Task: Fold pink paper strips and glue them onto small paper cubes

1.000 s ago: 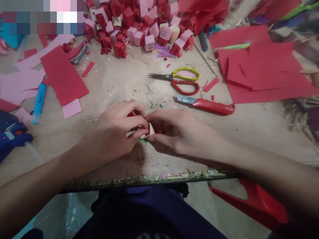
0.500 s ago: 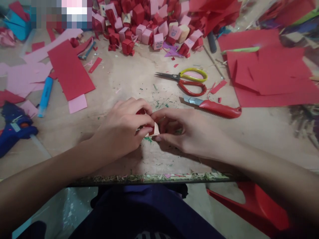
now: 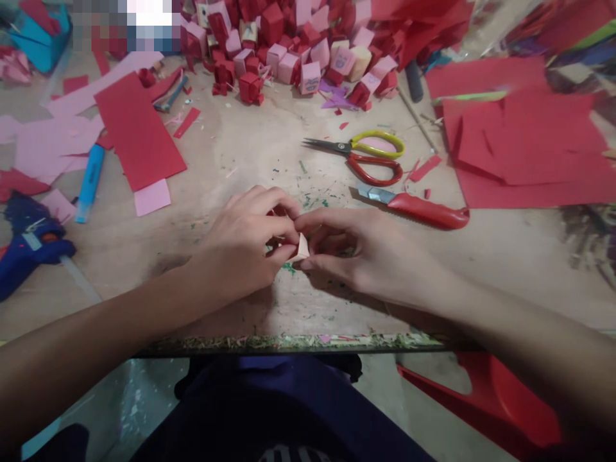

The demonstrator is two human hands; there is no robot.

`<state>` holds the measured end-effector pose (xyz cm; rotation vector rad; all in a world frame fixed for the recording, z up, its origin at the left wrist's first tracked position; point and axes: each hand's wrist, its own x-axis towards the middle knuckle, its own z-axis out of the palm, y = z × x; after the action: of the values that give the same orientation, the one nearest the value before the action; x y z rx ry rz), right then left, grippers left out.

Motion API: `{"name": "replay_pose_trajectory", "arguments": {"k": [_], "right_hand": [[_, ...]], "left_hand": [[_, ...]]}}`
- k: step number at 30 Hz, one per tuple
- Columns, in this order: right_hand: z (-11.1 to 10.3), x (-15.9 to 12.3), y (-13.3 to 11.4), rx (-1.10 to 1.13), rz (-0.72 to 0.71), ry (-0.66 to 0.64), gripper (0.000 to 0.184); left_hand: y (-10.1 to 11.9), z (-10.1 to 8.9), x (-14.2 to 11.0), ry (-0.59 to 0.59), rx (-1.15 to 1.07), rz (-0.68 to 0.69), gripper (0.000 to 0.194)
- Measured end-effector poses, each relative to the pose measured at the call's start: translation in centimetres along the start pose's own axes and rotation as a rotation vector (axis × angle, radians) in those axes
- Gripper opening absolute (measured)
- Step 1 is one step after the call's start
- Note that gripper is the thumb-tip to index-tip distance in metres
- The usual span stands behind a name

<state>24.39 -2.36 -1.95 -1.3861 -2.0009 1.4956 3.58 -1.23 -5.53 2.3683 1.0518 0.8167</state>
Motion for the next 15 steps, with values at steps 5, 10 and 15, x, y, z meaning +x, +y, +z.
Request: {"name": "replay_pose_trajectory", "arguments": {"k": [5, 10, 15], "right_hand": [[0.13, 0.0, 0.14, 0.006, 0.004, 0.018, 0.016], [0.2, -0.05, 0.1, 0.033, -0.002, 0.026, 0.021], [-0.07, -0.01, -0.02, 0.051, -0.002, 0.02, 0.019]], "left_hand": [[-0.2, 0.35, 0.07, 0.009, -0.014, -0.013, 0.019], [-0.3, 0.35, 0.1, 0.025, -0.01, 0.001, 0.019], [-0.19, -0.43, 0.13, 0.025, -0.035, 0.02, 0.014]]}}
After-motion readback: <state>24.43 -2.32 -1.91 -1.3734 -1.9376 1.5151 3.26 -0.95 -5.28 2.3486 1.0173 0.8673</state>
